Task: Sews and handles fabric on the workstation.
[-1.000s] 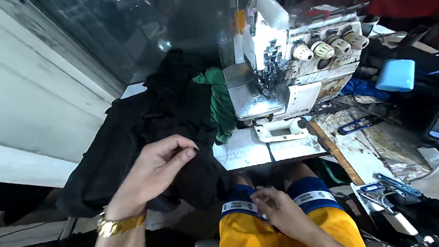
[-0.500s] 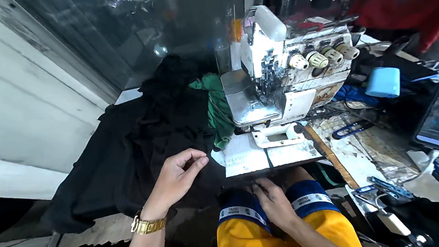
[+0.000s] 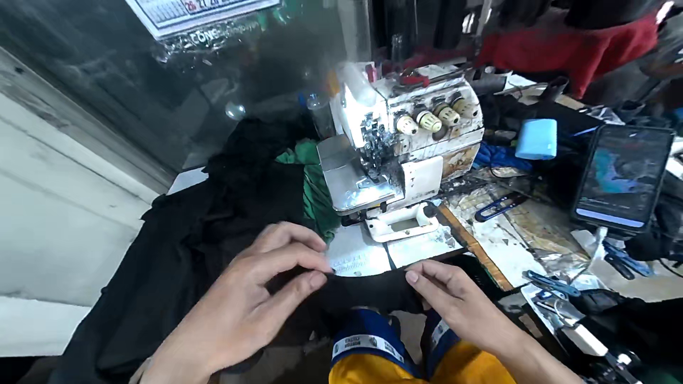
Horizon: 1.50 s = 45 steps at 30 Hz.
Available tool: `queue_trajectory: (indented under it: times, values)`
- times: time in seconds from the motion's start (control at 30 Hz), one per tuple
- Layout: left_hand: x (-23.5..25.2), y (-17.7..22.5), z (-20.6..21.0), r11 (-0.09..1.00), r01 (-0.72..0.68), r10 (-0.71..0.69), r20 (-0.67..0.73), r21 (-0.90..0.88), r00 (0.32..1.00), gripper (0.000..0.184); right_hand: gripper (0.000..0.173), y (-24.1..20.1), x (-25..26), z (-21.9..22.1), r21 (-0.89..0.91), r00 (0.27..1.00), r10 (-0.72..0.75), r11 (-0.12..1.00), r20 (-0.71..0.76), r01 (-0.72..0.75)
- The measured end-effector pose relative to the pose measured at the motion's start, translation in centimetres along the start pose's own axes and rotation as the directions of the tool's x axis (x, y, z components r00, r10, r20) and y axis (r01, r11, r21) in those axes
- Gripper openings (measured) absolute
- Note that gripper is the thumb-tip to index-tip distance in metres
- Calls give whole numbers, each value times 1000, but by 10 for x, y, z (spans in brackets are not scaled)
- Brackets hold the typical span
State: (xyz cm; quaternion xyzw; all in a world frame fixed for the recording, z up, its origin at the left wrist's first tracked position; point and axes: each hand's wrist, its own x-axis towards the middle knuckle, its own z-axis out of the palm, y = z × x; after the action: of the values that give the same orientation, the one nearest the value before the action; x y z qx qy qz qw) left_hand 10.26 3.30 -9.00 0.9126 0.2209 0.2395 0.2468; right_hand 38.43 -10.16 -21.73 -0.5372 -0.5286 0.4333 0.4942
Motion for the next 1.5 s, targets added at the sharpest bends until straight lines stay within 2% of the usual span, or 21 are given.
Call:
queue_trajectory:
  times: [0.1,0.2,0.3,0.47,0.57,0.63,0.77,0.87,0.93,1.0,1.17,1.27,1.5]
  values:
    - [26,12,42,982,-96,105,42,-163,994,14,29,-10,8,-5,112,1000,11,994,-2,-11]
    - [41,-1,107,974,-80,72,-46,-212,996,12,32,-17,10,-10,198,998,55,979,-3,-54]
    - [44,-5,129,981,-50,29,-108,-189,994,12,38,-20,6,-19,282,996,87,955,24,-90]
    - [45,-2,126,987,2,-13,-68,-163,998,14,54,-18,4,-28,356,991,69,928,118,-107]
    - [47,0,126,989,49,-56,-47,-141,997,17,40,-21,3,-30,249,986,3,968,164,-44]
    - [48,3,128,994,87,-88,-10,-67,996,20,39,-21,3,-29,144,986,-13,990,168,-12]
    - [50,8,130,990,98,-98,-4,106,995,19,34,-17,2,-24,56,995,29,998,92,-34]
    - [51,13,127,988,57,-50,-51,141,997,18,28,-9,3,-17,-81,1000,26,996,-17,-28]
    - [53,14,124,993,27,-16,-96,115,995,17,23,0,2,-13,-99,998,-29,995,-54,23]
    - [54,9,122,997,34,-27,-92,76,995,18,21,6,-1,-12,-16,996,-70,997,-57,69]
    - [51,0,126,992,88,-97,-98,-93,990,19,29,5,-8,-14,22,996,-89,996,19,89]
    - [51,0,125,986,77,-96,-121,-149,988,18,18,4,-7,-11,45,992,-101,993,-69,105]
    - [50,5,116,976,63,-96,-152,-208,984,19,17,-3,-9,-10,84,977,-145,984,-156,159]
